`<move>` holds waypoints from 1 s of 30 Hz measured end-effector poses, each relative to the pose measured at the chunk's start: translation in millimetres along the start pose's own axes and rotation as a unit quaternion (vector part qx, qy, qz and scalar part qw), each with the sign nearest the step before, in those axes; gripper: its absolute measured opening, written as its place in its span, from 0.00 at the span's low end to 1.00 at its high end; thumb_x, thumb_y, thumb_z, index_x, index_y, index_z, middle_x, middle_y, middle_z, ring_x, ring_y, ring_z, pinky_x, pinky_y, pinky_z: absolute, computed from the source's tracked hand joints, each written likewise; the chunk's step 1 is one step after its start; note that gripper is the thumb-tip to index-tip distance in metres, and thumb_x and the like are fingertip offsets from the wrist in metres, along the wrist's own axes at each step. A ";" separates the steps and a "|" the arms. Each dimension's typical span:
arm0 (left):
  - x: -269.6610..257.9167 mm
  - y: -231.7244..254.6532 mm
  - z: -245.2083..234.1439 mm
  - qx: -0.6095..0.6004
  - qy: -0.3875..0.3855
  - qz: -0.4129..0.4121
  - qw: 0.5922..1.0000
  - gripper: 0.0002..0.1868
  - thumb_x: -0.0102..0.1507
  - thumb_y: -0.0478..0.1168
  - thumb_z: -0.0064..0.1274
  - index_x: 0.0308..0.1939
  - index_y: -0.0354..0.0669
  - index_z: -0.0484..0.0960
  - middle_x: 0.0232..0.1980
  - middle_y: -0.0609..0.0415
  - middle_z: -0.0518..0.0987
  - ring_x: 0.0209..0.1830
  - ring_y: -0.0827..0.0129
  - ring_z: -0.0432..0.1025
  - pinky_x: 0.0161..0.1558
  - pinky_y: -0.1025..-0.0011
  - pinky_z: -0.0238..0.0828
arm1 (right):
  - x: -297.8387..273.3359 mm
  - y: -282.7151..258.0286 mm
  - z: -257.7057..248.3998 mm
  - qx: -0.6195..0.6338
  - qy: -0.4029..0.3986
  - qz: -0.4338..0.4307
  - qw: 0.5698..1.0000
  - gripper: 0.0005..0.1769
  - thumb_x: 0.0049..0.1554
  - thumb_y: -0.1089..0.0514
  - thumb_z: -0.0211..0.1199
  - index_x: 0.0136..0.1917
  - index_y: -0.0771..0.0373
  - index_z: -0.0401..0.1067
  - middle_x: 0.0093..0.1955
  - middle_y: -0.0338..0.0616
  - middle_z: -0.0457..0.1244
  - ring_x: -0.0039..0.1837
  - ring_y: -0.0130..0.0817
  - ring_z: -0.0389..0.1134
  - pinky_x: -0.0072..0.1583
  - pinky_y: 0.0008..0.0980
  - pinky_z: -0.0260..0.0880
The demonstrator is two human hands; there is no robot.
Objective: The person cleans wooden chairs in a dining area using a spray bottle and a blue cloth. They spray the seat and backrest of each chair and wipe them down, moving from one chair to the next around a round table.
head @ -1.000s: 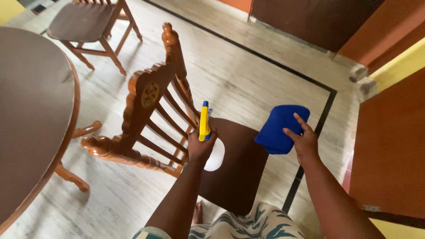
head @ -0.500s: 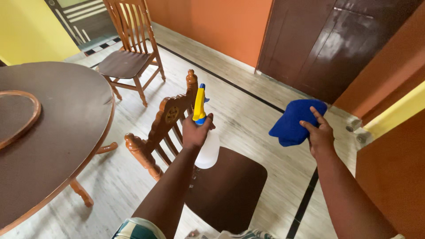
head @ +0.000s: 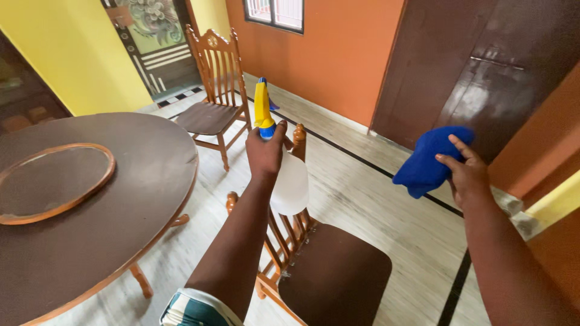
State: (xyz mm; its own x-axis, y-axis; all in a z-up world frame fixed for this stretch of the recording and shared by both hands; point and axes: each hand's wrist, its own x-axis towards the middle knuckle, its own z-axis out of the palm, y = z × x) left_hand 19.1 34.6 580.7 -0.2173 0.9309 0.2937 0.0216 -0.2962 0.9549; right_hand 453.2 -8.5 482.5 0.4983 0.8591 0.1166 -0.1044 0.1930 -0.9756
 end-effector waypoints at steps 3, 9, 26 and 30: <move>11.3 18.2 -27.9 -0.023 0.002 0.028 0.999 0.15 0.62 0.48 0.60 0.34 0.39 0.78 0.22 0.54 0.80 0.22 0.75 0.71 0.29 0.75 0.67 | -9.6 -16.5 28.6 -0.016 0.014 -0.017 1.000 0.35 0.55 0.71 0.65 0.74 0.51 0.70 0.75 0.49 0.60 0.70 0.40 0.65 0.70 0.36 0.70; 30.9 51.0 -109.9 -0.066 -0.007 0.073 0.995 0.11 0.63 0.46 0.57 0.37 0.42 0.83 0.23 0.55 0.80 0.21 0.78 0.66 0.28 0.76 0.61 | -37.0 -54.9 125.4 -0.054 0.010 -0.025 0.998 0.36 0.54 0.69 0.67 0.73 0.46 0.71 0.75 0.50 0.59 0.69 0.38 0.66 0.66 0.33 0.70; 41.3 60.5 -327.2 0.077 0.089 0.045 0.992 0.16 0.61 0.49 0.59 0.30 0.39 0.78 0.22 0.56 0.80 0.22 0.77 0.69 0.29 0.74 0.64 | -103.6 -47.6 381.9 0.035 -0.185 -0.075 0.979 0.34 0.57 0.71 0.62 0.76 0.58 0.67 0.65 0.47 0.67 0.60 0.29 0.70 0.62 0.29 0.73; 47.5 47.8 -350.7 0.079 0.110 0.014 0.991 0.16 0.61 0.49 0.60 0.30 0.40 0.79 0.22 0.55 0.79 0.22 0.76 0.67 0.29 0.74 0.62 | -103.8 -33.5 405.9 0.049 -0.217 -0.088 0.971 0.34 0.56 0.72 0.62 0.75 0.62 0.68 0.67 0.47 0.66 0.62 0.28 0.70 0.65 0.29 0.71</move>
State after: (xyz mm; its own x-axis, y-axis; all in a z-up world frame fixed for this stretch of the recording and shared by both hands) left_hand -332.5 -10.4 624.7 -0.4217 0.8480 0.3209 0.1800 -0.2686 0.9463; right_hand 55.6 88.2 578.5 0.1093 0.9234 0.3678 -0.1434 0.3808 -0.9135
